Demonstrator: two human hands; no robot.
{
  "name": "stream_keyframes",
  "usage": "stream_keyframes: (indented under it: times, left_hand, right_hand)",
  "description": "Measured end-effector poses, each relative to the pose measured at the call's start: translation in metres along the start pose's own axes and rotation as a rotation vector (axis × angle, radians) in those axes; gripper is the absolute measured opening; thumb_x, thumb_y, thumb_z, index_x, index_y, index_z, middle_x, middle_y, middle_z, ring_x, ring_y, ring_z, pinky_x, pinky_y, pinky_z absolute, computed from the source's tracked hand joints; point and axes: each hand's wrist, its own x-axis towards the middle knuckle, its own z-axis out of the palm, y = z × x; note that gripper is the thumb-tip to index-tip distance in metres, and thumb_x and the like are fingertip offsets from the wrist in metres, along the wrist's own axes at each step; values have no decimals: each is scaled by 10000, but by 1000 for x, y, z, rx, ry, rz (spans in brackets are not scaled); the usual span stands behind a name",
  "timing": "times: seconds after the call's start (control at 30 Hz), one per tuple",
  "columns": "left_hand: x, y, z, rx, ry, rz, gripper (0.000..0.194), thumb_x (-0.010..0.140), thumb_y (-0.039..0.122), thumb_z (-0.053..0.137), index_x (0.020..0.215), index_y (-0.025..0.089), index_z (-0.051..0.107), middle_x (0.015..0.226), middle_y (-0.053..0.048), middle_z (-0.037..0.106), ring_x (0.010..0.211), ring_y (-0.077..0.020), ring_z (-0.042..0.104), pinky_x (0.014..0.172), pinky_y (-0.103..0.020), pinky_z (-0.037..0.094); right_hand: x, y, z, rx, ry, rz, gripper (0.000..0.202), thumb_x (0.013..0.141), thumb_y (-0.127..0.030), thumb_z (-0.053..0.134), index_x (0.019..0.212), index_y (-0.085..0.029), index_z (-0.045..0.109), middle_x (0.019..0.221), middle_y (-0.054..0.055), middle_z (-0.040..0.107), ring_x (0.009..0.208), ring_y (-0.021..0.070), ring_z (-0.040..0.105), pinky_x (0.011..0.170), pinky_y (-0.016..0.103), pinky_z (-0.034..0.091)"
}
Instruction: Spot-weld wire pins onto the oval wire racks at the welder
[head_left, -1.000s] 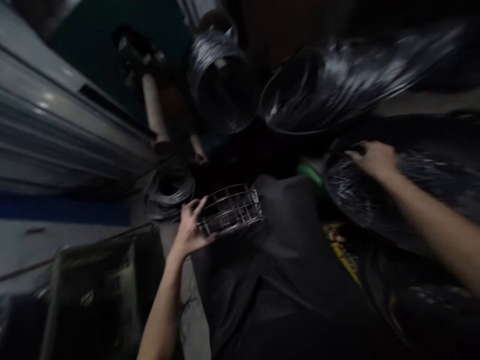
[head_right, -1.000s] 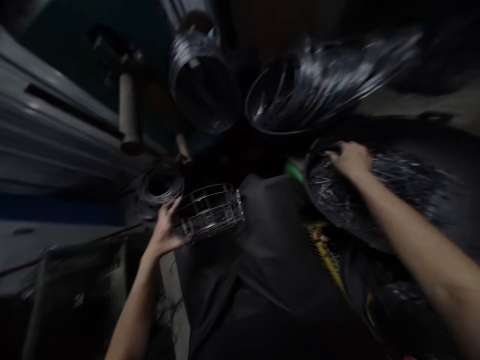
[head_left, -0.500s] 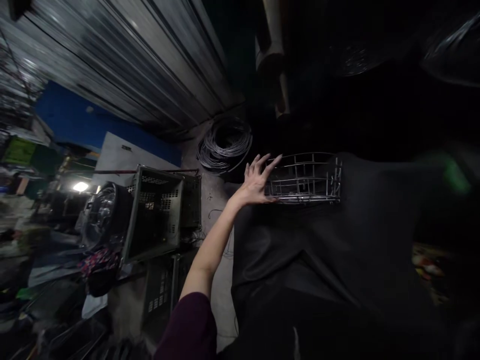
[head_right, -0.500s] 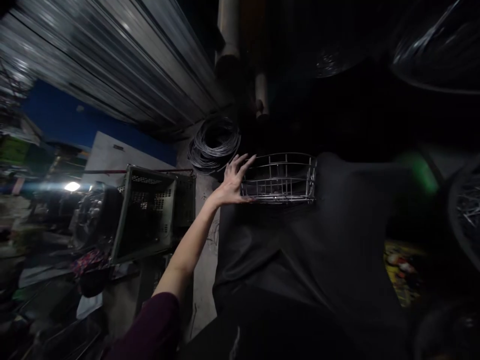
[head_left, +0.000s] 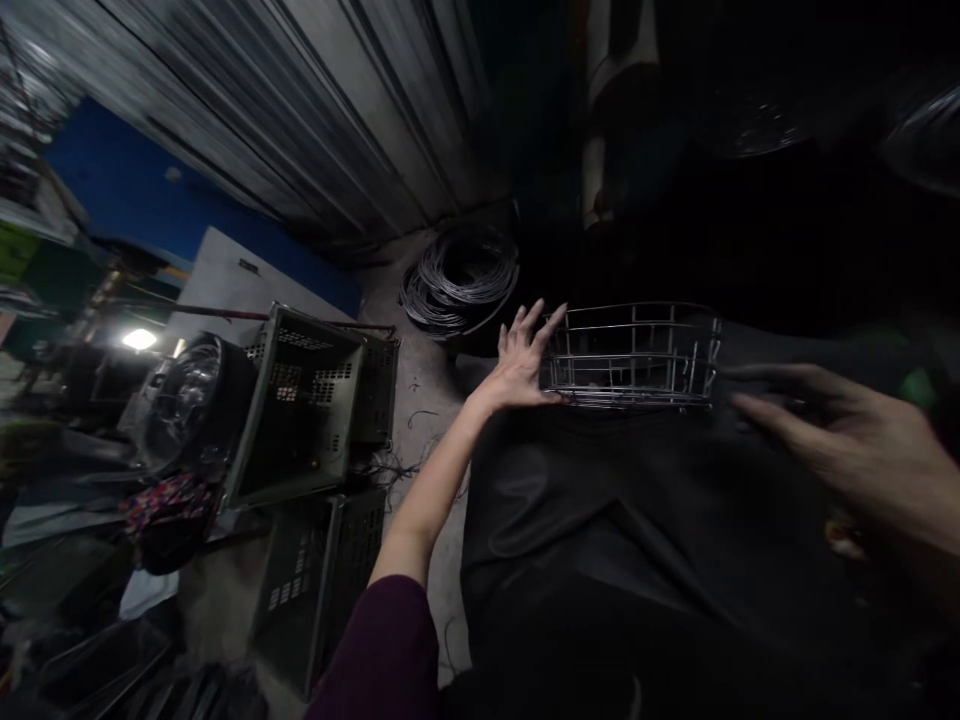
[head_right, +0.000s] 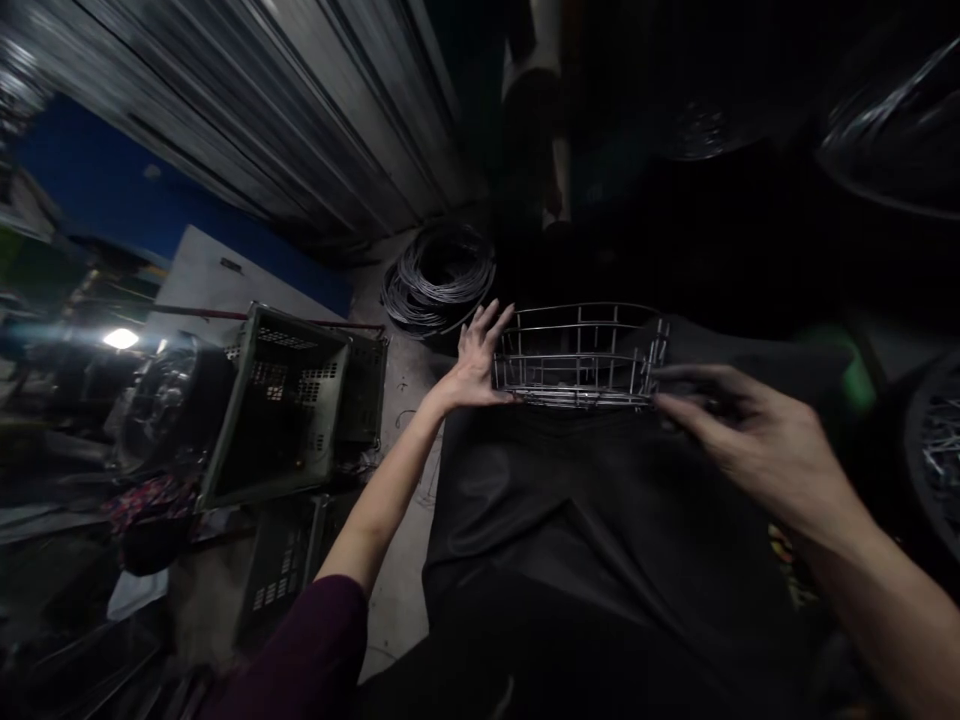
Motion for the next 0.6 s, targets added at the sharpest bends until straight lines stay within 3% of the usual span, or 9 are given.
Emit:
stream_keyframes:
  times: [0.1, 0.17, 0.23, 0.37, 0.47, 0.6]
  left_hand:
    - [2, 5, 0, -12, -6, 17, 1278, 563, 695, 785, 1568, 222, 154, 1659, -182, 36, 1517, -465, -49, 1170, -714, 65]
    - [0, 5, 2, -24, -1, 24, 1224, 571, 647, 803, 1555, 237, 202, 1663, -164, 41, 1521, -453, -55, 1174, -709, 74]
    - [-3, 2, 6, -35, 10, 28, 1169, 580, 624, 805, 1537, 246, 250, 1665, -152, 37, 1525, -441, -67, 1175, -708, 79]
    - [-4, -6, 13, -55, 36, 43, 1103, 602, 593, 798, 1515, 234, 295, 1665, -148, 32, 1525, -434, -91, 1180, -695, 71]
    - [-3, -8, 14, -74, 55, 50, 1031, 608, 577, 795, 1468, 234, 343, 1660, -153, 63, 1531, -424, -73, 1183, -685, 71]
    - [-10, -2, 12, -74, 109, 53, 845, 639, 567, 780, 1347, 253, 441, 1663, -134, 51, 1545, -374, -66, 1199, -660, 74]
  right_hand:
    - [17, -32, 23, 96, -213, -2, 648, 583, -770, 679, 937, -229, 711, 951, 89, 705, 849, 259, 654, 739, 392, 531]
    - [29, -36, 38, 32, -377, 24, 699, 544, -812, 662, 860, -191, 725, 910, 99, 706, 862, 273, 645, 788, 407, 506]
    - [39, -32, 47, -24, -456, 55, 747, 516, -836, 653, 836, -166, 732, 885, 105, 708, 867, 282, 639, 820, 417, 485]
    - [46, -28, 49, -86, -460, 74, 776, 514, -837, 652, 878, -158, 746, 906, 100, 718, 875, 293, 651, 803, 408, 475]
    - [47, -35, 49, -175, -422, 28, 655, 639, -760, 643, 910, -174, 755, 878, 75, 722, 826, 265, 667, 756, 376, 491]
    - [43, -43, 57, -568, -247, -363, 413, 882, -515, 572, 990, -167, 766, 905, 76, 729, 785, 263, 687, 678, 344, 497]
